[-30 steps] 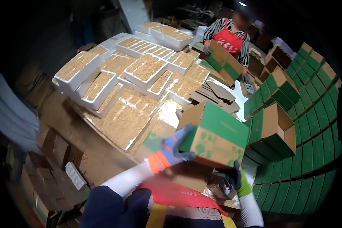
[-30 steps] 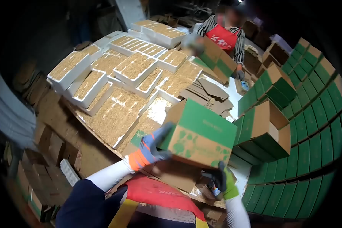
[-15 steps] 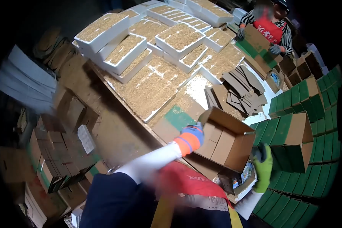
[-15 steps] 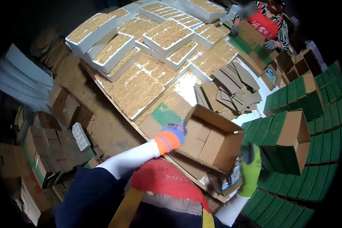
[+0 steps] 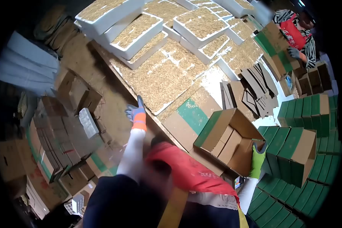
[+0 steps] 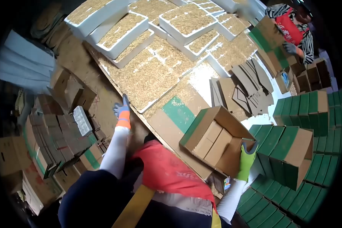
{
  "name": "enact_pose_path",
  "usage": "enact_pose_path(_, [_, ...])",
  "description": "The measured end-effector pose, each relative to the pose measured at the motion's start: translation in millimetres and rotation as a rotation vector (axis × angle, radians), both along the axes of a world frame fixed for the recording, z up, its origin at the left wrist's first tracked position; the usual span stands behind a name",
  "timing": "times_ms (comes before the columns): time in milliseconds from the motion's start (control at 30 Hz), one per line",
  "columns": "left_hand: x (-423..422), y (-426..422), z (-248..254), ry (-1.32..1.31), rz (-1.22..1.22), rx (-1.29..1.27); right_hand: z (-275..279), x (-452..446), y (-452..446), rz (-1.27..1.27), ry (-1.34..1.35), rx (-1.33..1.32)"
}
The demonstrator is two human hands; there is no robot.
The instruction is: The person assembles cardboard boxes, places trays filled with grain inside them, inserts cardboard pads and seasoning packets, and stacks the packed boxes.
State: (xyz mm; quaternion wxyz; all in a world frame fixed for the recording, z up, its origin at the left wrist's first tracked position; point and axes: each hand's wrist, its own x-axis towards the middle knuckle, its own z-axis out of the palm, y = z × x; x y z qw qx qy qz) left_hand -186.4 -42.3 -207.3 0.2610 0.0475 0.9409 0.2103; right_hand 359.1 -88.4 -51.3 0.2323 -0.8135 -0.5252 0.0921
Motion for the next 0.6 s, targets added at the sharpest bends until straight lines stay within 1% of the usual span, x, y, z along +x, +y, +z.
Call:
enact_pose_path(33, [11.3,13.0,4.9,0.003,-0.020,0.013,0.0,-4.7,3.6,-0.020,0.003,0.013])
enact_pose_path(100, [51.3,37.9,22.4,0.157,-0.057,0.134,2.3,-8.0,7.9,-0.015,0.016,0.033])
enact_pose_path(133, [53.4,36.3,30.8,0.140,0.022,0.282,4.7,-7.1,-1.5,-0.008,0.019,0.012])
enact_pose_path(167, [54.1,40.1,42.9,0.142,0.011,0.297,3.9,-9.5,6.6,-0.019,0.023,0.026])
enact_pose_path(200, [56.8,40.8,77.1,0.213,-0.040,0.557,3.2,-11.4,16.3,-0.012,0.002,0.049])
enact_pose_path(233, [63.9,27.3,93.8,0.271,-0.112,0.787,2.1,-9.2,1.3,-0.023,-0.022,0.038])
enact_pose_path(267, [52.3,36.7,58.5,0.236,-0.002,0.787,0.2,-8.8,1.8,-0.007,-0.026,0.061])
enact_pose_path(300, [39.7,38.1,37.6,0.237,-0.008,0.792,1.3,-10.4,3.3,-0.013,-0.023,0.066])
enact_pose_path(367, [12.2,39.4,7.2,-0.141,0.107,0.801,4.4,-12.4,3.6,-0.009,0.025,0.073])
enact_pose_path(400, [-0.5,38.6,-7.2,-0.274,0.157,0.789,-3.0,-5.1,3.3,0.034,0.032,0.116])
enact_pose_path(433, [5.5,32.6,11.4,-0.234,0.130,0.906,-6.4,-3.6,5.6,0.013,0.036,0.129])
enact_pose_path(500, [11.0,12.7,54.3,-0.491,0.124,1.028,-12.6,-1.5,5.2,-0.034,0.156,0.221])
enact_pose_path(533, [14.0,4.9,76.0,-0.618,0.110,1.050,-12.4,-3.2,5.9,-0.028,0.145,0.291])
enact_pose_path(567, [16.1,1.8,92.9,-0.753,0.088,1.063,-2.6,-10.7,6.1,-0.050,0.210,0.322])
enact_pose_path(600, [14.1,-3.7,99.9,-0.888,-0.015,1.130,13.4,-24.1,4.3,-0.041,0.222,0.405])
